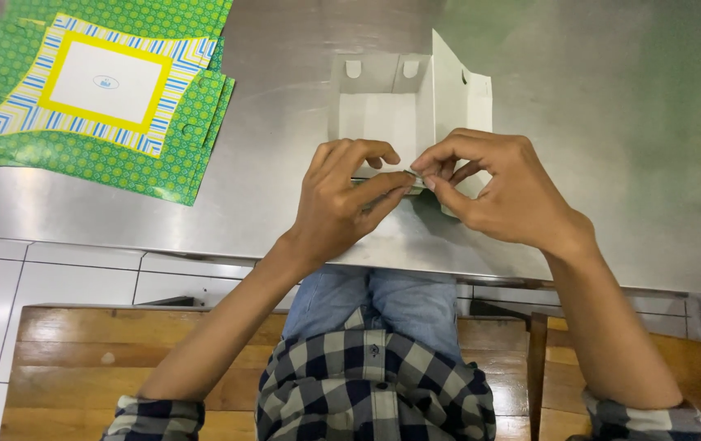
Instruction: Assembling a decorative cardboard box by folding sheets and tucking flaps.
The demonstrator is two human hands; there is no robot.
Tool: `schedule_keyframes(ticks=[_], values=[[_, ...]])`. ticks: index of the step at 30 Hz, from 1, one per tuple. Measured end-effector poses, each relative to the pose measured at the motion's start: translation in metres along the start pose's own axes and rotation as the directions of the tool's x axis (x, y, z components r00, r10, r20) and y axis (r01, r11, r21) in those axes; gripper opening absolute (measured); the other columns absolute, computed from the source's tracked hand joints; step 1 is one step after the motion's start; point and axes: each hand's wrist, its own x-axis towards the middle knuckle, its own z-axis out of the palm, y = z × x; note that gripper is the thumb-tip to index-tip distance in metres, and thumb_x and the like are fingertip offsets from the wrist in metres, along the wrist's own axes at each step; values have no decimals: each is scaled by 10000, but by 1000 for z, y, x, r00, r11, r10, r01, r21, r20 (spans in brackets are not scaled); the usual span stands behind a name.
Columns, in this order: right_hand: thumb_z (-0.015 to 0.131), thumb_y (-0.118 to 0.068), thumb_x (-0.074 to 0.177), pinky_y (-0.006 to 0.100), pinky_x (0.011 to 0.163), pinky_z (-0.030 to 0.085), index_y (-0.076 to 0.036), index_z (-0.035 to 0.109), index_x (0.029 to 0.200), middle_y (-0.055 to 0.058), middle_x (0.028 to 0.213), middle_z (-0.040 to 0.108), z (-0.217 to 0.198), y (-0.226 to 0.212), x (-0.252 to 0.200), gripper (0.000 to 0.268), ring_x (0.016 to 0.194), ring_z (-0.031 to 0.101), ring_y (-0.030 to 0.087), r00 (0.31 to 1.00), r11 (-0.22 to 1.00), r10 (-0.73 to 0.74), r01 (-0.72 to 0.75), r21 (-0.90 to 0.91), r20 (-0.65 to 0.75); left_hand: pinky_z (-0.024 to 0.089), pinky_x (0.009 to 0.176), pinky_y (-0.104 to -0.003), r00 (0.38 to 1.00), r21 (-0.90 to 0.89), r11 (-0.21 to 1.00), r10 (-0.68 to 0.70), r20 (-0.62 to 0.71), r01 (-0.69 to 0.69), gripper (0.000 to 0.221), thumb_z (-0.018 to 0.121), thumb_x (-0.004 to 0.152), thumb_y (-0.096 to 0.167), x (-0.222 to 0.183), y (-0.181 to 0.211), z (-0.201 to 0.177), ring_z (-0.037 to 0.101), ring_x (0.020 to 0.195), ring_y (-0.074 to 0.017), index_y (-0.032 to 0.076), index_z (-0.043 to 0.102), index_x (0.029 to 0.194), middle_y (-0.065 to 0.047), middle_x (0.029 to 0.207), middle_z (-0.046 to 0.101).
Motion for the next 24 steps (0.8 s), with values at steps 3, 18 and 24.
schedule_keyframes(ticks=[3,18,24], values=[[707,83,840,374,666,623,-9,762,997,137,804,718,-3,-3,1,190,724,671,238,999,999,-5,6,-32,32,457,892,-365,1000,-32,999,17,23,-17,106,842,854,52,2,3,-2,663,954,-191,128,779,892,-1,1084,726],[707,-49,770,375,663,458,-91,787,1095,74,792,784,-25,-12,51,338,753,563,219,891,956,253,-171,-237,376,445,944,-392,985,-71,995,76,152,-66,152,799,841,-1,7,4,3,650,940,-237,97,689,877,-31,881,703],[674,-51,779,329,670,456,-163,800,1084,19,774,772,-19,0,53,349,753,540,179,868,976,201,-140,-165,454,447,968,-404,962,-159,986,-4,273,49,239,802,821,-17,15,9,-8,670,912,-242,115,634,927,-52,851,695]])
